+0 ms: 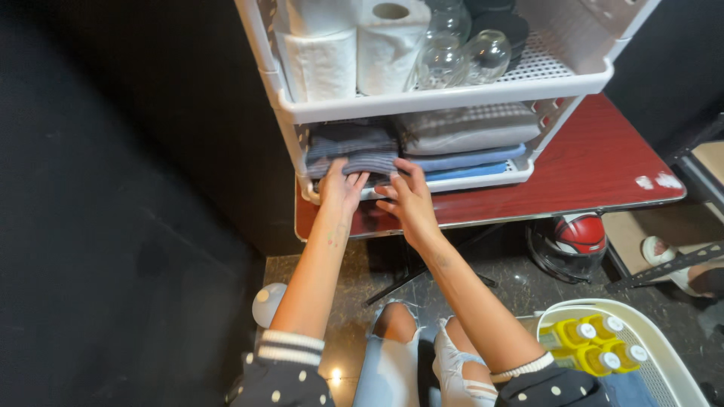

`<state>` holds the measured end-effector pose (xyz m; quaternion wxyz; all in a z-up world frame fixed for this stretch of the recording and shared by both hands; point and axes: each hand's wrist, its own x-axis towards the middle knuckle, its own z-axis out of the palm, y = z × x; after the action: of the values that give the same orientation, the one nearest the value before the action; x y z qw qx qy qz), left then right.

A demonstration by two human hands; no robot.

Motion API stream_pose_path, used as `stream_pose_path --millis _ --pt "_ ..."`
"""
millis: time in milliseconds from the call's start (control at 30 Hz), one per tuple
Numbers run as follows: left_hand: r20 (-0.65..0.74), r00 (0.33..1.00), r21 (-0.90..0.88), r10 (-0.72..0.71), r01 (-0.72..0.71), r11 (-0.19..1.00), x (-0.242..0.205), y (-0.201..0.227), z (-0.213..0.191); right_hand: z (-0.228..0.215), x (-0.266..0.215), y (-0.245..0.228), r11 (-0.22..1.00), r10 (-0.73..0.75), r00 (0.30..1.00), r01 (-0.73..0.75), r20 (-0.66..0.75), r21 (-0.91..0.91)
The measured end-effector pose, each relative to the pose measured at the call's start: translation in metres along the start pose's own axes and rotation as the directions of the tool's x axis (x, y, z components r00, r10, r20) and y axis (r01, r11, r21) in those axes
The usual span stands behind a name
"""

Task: The person organizes spa items by taking bottles and folded towels from a rack and placing them into a white basket on their lap while sitting on the floor.

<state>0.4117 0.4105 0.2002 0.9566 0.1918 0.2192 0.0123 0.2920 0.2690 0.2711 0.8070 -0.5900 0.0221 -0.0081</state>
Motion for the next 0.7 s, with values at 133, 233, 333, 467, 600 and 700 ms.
stream_pose_path --millis 133,233,333,467,600,700 --pt "0.015 1.000 0.046 -0.027 0.026 0.999 -0.113 0.007 -0.016 -0.017 -0.034 -0.013 0.877 0.292 0.953 -0.299 0.075 0.375" --pt "0.115 0.977 0.125 -0.178 0.163 0.979 -0.151 -0.010 -0.081 -0.050 -0.057 0.025 0.769 0.424 0.901 -0.412 0.091 0.489" --pt "0.167 0.957 0.302 -0.239 0.181 0.936 -0.199 -0.024 -0.113 -0.068 -0.110 0.031 0.856 0.366 0.930 -0.348 0.027 0.382" --pt "0.270 0.796 0.459 -0.541 0.387 0.800 -0.214 -0.055 -0.130 -0.132 -0.184 0.051 0.876 0.327 0.924 -0.219 -0.196 0.430" --pt "0.244 0.523 0.661 -0.816 0.527 0.535 -0.181 -0.131 -0.137 -0.197 -0.262 0.048 0.907 0.298 0.849 -0.109 -0.436 0.408" --pt "0.035 0.516 0.895 -0.856 0.366 0.257 -0.233 -0.188 -0.076 -0.242 -0.310 0.054 0.931 0.278 0.750 -0.056 -0.601 0.361"
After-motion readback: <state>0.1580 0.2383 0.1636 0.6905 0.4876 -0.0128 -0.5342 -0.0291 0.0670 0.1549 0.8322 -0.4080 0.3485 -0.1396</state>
